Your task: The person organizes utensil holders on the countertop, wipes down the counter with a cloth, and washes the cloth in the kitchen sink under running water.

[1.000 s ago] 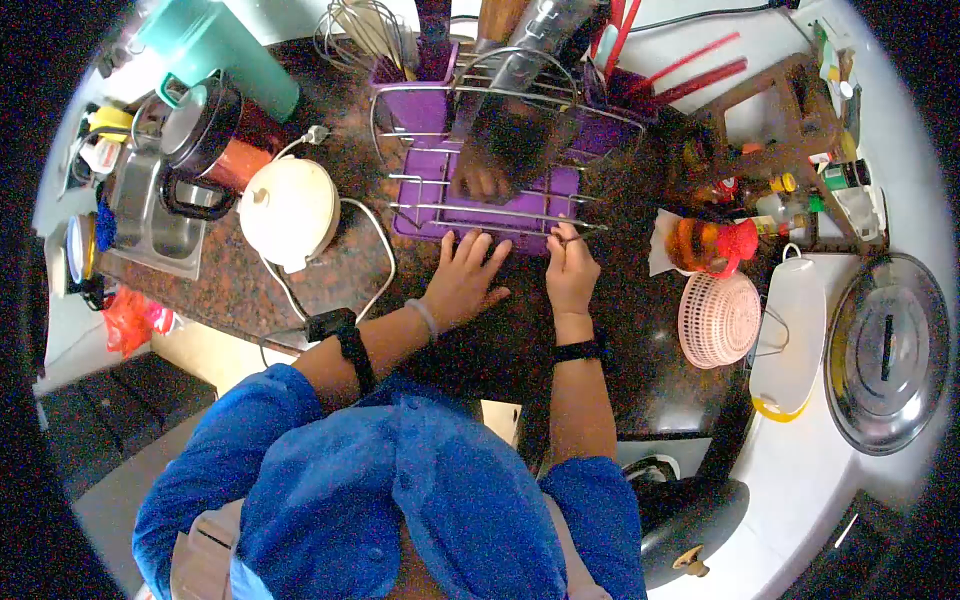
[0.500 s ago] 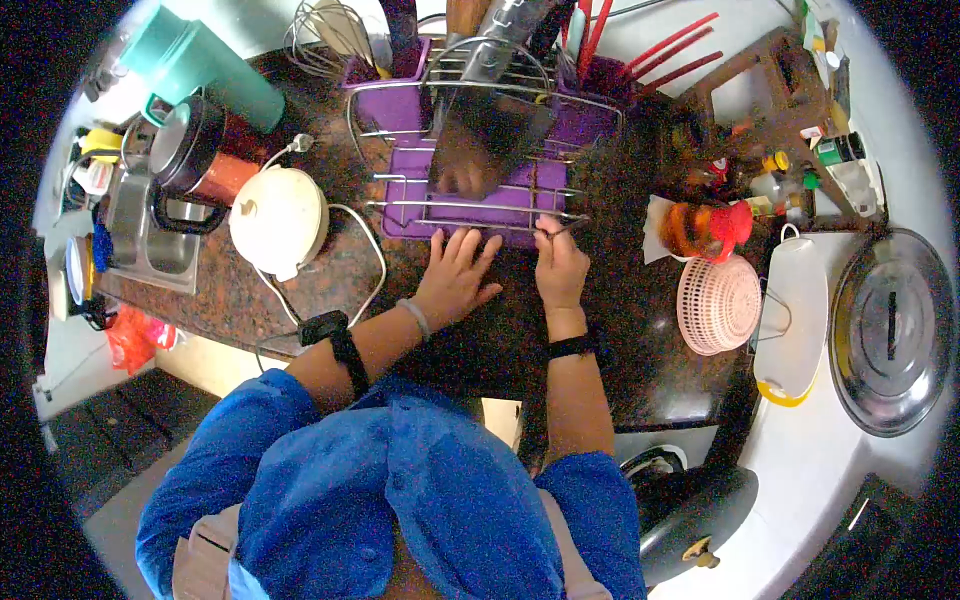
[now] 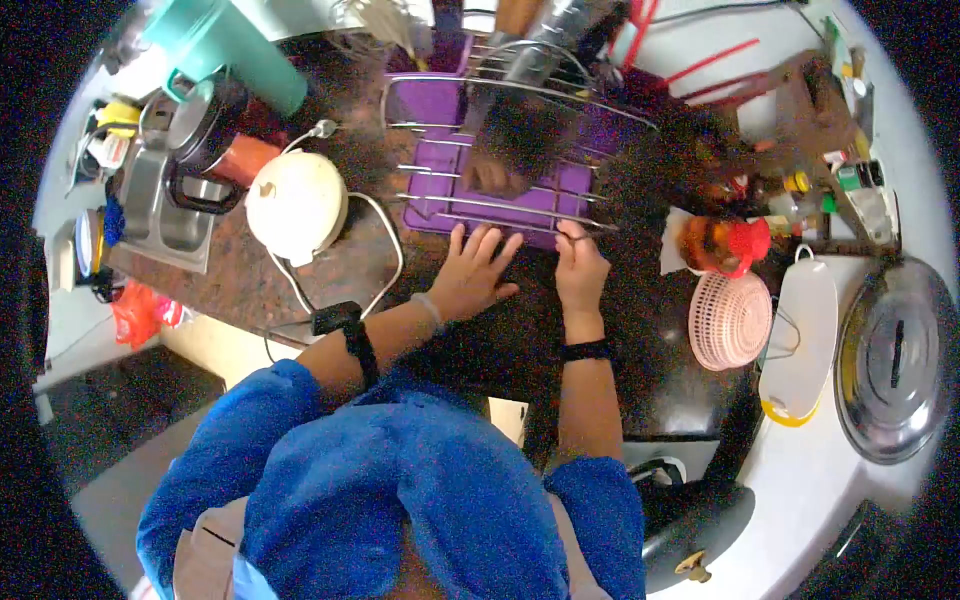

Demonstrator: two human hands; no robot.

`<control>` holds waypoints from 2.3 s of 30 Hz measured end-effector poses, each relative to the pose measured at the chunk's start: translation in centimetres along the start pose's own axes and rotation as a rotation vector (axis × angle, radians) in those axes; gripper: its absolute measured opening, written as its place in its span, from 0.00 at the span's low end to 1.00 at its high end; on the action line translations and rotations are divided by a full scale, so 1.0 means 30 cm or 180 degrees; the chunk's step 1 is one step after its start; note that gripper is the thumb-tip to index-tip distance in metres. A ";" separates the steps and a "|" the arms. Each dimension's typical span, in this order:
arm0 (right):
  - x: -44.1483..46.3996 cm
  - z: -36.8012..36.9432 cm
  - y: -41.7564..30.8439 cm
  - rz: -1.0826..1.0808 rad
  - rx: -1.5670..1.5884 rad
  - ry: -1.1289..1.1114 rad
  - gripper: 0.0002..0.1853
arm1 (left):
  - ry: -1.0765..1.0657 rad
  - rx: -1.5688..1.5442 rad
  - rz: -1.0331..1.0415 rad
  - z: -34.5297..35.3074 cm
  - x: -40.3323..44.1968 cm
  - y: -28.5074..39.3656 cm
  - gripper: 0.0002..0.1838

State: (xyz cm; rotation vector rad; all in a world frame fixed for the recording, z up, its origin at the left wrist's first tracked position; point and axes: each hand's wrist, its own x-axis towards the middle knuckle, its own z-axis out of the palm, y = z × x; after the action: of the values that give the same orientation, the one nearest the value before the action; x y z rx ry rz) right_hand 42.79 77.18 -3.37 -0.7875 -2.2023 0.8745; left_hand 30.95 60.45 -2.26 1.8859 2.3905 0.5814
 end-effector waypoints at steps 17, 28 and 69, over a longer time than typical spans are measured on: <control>-0.026 0.008 0.008 0.0231 -0.0228 -0.0050 0.08 | -0.0002 0.0089 0.0030 0.009 -0.010 -0.005 0.41; -0.008 0.028 0.000 -0.0260 -0.0284 0.0224 0.06 | -0.0197 0.0341 0.0081 -0.003 0.010 0.003 0.41; 0.010 -0.010 -0.036 0.1017 0.1023 0.0250 0.13 | 0.1874 -0.1903 -0.0821 -0.183 0.195 -0.247 0.28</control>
State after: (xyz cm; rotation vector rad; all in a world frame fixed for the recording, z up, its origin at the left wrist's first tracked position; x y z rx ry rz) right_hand 42.51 76.86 -2.30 -1.0073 -1.8305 1.2914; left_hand 21.12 63.13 1.64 1.2415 2.2816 1.7720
